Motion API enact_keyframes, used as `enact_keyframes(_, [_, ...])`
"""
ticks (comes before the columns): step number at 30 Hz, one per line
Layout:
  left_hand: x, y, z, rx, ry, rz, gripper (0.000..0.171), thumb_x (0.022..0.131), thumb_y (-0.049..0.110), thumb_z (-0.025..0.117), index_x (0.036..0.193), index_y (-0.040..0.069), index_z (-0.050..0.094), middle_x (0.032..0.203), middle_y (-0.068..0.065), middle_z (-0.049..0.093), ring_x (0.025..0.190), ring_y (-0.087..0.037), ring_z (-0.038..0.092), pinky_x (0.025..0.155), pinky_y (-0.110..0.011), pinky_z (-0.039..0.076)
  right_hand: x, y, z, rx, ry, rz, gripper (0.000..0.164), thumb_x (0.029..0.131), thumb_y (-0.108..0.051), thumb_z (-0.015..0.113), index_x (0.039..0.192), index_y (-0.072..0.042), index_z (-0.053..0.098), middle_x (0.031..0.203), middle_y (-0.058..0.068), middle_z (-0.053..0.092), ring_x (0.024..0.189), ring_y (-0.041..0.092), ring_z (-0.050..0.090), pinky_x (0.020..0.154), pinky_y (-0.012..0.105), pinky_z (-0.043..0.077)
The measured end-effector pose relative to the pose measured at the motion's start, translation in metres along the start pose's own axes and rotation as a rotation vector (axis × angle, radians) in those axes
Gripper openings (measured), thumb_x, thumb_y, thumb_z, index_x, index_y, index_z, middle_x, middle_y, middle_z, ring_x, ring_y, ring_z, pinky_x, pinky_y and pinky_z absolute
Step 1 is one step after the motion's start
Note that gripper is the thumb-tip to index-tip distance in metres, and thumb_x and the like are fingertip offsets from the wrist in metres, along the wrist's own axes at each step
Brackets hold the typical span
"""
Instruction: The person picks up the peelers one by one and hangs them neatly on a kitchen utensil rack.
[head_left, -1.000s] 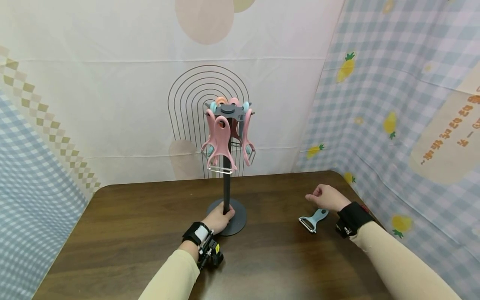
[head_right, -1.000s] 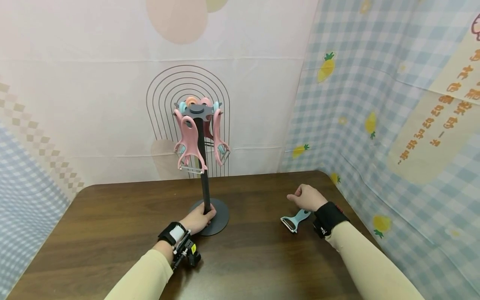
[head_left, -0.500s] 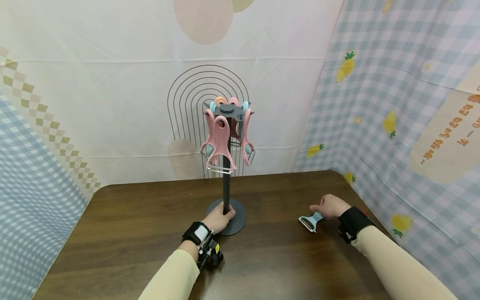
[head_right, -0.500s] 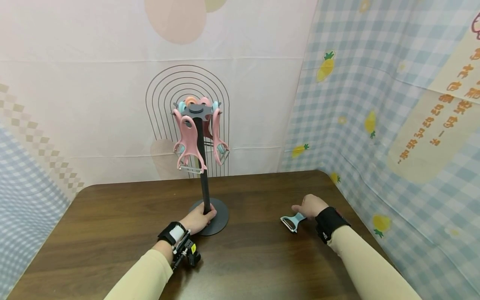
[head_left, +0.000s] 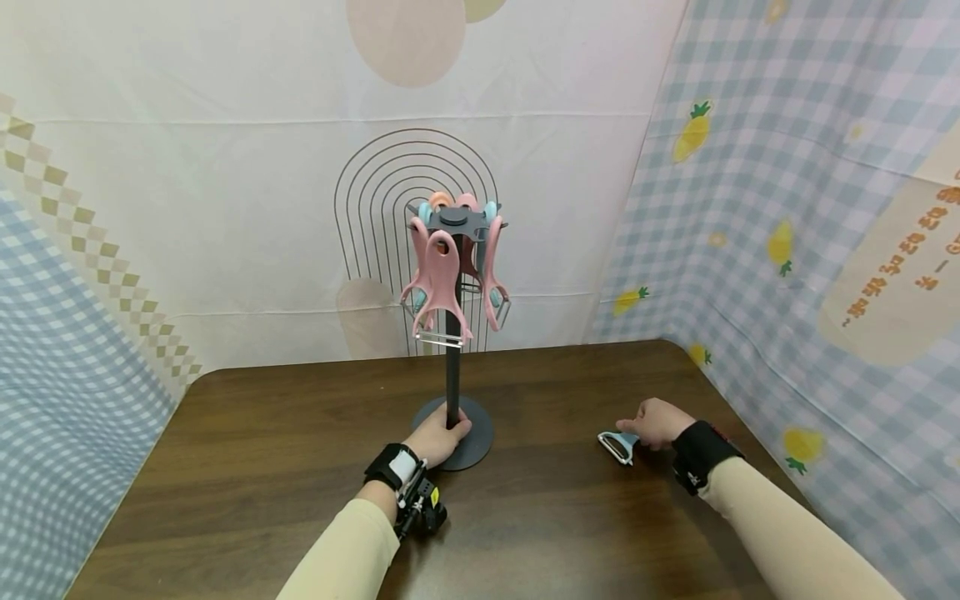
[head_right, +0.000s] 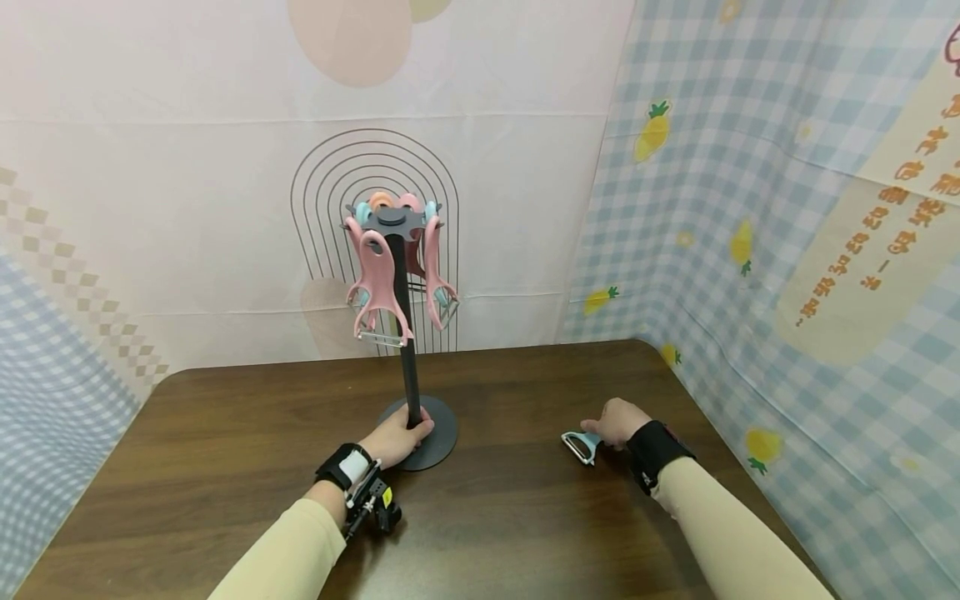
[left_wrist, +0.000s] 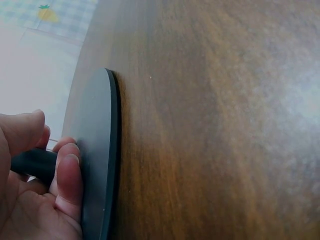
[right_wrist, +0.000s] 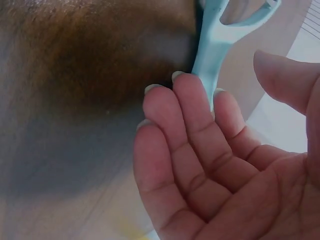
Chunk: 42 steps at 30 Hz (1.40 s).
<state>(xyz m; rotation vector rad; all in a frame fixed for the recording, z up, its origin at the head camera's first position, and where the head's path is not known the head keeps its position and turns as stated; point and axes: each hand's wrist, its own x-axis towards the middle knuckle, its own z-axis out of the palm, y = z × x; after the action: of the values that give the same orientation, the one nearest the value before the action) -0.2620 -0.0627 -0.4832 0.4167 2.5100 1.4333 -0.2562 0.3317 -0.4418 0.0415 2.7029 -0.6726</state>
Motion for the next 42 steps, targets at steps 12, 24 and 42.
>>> enact_keyframes(12, [-0.002,0.002,-0.001,0.004,-0.001,0.0,0.01,0.1,0.016,0.054,0.101,0.006,0.054,0.086,-0.007,0.056,0.08,-0.021,0.052,0.07,-0.034,0.039,0.007,-0.004,0.007,-0.057,0.032,-0.032,0.051,0.092,-0.03,0.065,0.051,-0.019,0.037,0.047,-0.006,0.032,0.041,0.009,0.032,0.047,0.025,0.031])
enact_keyframes(24, [-0.001,0.0,0.0,0.009,-0.003,0.001,0.011,0.1,0.017,0.056,0.1,0.007,0.054,0.086,-0.007,0.056,0.08,-0.021,0.052,0.07,-0.034,0.039,0.004,-0.011,0.011,-0.171,0.121,-0.075,0.03,0.079,-0.019,0.076,0.075,-0.003,0.051,0.07,0.005,0.053,0.063,0.018,0.051,0.059,0.03,0.042])
enact_keyframes(42, [0.0,-0.001,0.001,0.008,-0.004,-0.01,0.012,0.099,0.019,0.056,0.1,0.008,0.053,0.085,-0.007,0.055,0.079,-0.021,0.052,0.069,-0.033,0.039,0.005,-0.004,0.014,-0.096,0.131,-0.078,0.027,0.078,-0.012,0.078,0.077,-0.004,0.052,0.071,0.005,0.053,0.061,0.017,0.052,0.056,0.029,0.041])
